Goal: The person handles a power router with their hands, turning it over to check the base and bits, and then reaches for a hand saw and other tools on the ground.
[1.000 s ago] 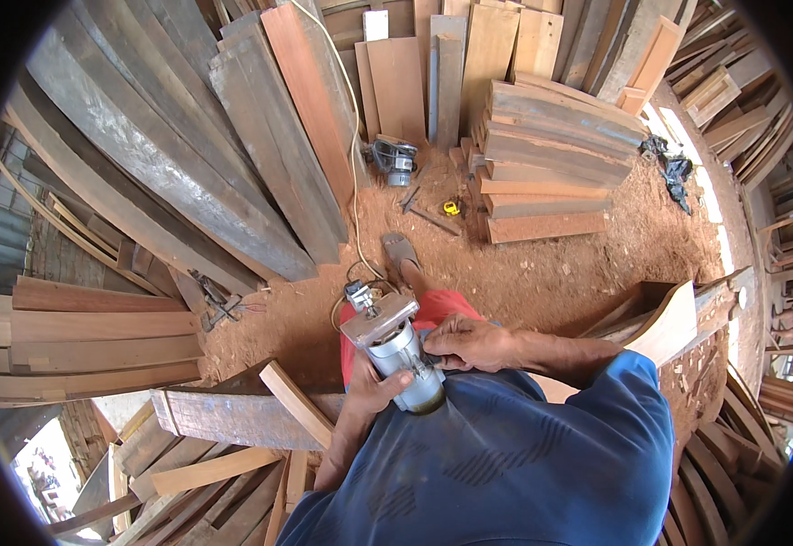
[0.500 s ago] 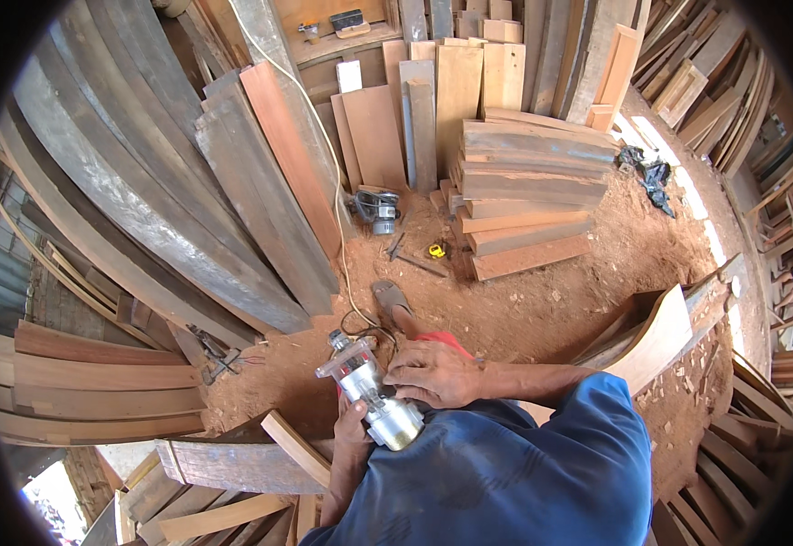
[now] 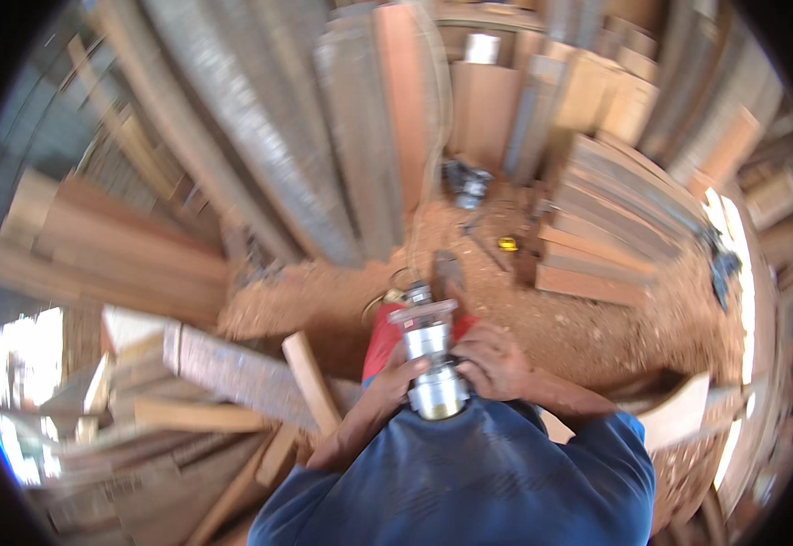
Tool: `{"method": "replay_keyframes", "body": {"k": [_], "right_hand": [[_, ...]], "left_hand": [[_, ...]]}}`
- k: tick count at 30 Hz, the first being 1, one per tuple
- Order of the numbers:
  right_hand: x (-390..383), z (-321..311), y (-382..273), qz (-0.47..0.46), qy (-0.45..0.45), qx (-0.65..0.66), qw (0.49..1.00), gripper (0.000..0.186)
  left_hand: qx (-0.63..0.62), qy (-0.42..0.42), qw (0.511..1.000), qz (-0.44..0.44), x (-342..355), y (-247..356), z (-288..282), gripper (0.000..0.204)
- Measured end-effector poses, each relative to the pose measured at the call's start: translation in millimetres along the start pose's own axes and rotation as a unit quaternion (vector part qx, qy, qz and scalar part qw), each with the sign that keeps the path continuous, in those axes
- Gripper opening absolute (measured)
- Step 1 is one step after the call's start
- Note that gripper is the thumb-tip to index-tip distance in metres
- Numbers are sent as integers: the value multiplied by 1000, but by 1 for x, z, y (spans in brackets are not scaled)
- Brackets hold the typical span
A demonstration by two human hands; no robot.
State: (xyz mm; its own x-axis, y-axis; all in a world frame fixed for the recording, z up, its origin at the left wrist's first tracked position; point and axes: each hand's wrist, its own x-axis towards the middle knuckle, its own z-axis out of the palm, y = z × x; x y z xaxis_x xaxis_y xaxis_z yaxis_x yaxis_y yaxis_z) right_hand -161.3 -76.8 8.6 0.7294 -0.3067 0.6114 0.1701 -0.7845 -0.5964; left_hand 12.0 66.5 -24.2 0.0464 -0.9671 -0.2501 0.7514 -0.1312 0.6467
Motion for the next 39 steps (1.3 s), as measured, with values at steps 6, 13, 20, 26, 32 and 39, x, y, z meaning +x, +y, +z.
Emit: {"method": "replay_keyframes", "body": {"k": [6,13,20,26,32,39], "right_hand": [[-9,3,-4,96,-36,83,991,14],[-2,1,-12,173,-54,174,968,15],[12,-2,-13,80,-84,57,992,14],[13,4,-10,26,-80,18,996,14],[13,2,-12,63,-94,57,992,11],[13,-4,-17,153,-101,146,972,14]], "left_hand": [[-29,-87,995,29,3,6,5,56],[2,-47,998,32,-1,-5,-8,68],[-10,-57,997,59,2,-10,-15,63],[-36,-52,995,79,0,-3,-4,54],[-32,-69,993,91,0,-6,-9,57],[-17,-67,993,96,1,-5,-7,67]]}}
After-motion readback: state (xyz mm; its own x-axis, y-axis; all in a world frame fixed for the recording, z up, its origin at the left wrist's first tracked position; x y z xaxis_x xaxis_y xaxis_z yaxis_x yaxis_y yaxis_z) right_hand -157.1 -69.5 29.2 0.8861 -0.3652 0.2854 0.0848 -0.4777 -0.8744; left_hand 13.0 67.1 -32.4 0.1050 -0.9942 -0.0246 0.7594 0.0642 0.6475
